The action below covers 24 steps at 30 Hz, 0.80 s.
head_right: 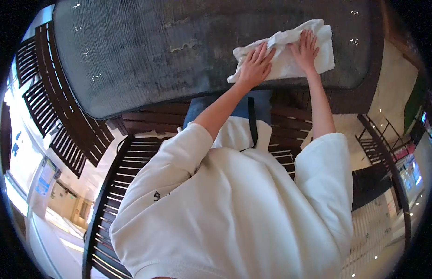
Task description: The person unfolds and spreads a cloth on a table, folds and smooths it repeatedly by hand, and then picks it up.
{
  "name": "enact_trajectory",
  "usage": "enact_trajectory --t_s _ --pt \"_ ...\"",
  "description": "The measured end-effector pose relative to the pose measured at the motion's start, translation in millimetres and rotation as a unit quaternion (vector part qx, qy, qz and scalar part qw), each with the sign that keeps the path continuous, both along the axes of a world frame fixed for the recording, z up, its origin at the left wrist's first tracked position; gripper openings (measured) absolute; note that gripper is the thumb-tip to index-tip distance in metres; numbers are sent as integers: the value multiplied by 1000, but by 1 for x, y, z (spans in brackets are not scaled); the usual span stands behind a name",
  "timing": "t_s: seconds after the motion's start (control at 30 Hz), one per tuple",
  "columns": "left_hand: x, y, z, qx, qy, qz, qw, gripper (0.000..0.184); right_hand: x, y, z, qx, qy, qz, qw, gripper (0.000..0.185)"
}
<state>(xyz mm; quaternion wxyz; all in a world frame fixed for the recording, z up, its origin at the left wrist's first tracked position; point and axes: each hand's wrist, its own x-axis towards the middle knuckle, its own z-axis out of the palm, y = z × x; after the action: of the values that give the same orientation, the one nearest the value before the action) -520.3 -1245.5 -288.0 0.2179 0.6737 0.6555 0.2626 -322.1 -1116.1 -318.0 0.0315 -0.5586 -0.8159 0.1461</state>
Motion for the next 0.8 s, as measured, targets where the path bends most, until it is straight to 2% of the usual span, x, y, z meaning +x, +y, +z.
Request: enact_trajectory --t_s 0.07,0.13,0.2,0.27,0.3,0.33,0.37,0.5,0.53,0.57,0.63,0.67,0.7,0.73,0.8 --pt "-22 8 3 41 -4 -23 999 56 -19 3 9 -44 23 -33 998 85" --pt "-50 18 0 65 24 29 997 51 -53 6 11 -50 34 -33 998 84" --pt "-109 19 -3 87 64 108 988 47 -114 -6 13 3 57 27 998 82" --pt "-173 12 -8 82 223 121 964 50 -182 -13 7 87 83 77 990 71" --pt "-204 5 -6 87 283 133 946 48 -218 -17 11 31 47 52 997 77" --pt "-237 -4 -1 -41 178 108 977 54 -255 -26 16 -27 8 28 999 84" --pt "-257 -11 6 79 205 171 961 47 -284 -35 16 -20 25 40 999 84" --pt "-319 -56 15 -24 290 201 936 52 -376 -72 49 -43 27 48 998 84" --pt "-324 -68 23 -56 243 211 945 51 -384 -77 54 -59 26 48 997 83" --pt "-330 -77 27 -52 244 208 946 53 -384 -79 54 -61 30 50 996 83" --pt "-340 -99 25 -49 250 200 946 56 -380 -84 51 11 37 82 996 80" --pt "-344 -109 13 -14 193 257 947 55 -371 -81 55 13 40 79 996 80" --pt "-346 -114 4 24 134 310 941 57 -357 -73 58 -18 100 101 990 73" --pt "-346 -113 4 30 134 304 943 57 -342 -64 59 -47 158 122 979 66" --pt "-343 -113 1 16 79 341 937 71 -311 -54 47 -34 202 112 972 59"
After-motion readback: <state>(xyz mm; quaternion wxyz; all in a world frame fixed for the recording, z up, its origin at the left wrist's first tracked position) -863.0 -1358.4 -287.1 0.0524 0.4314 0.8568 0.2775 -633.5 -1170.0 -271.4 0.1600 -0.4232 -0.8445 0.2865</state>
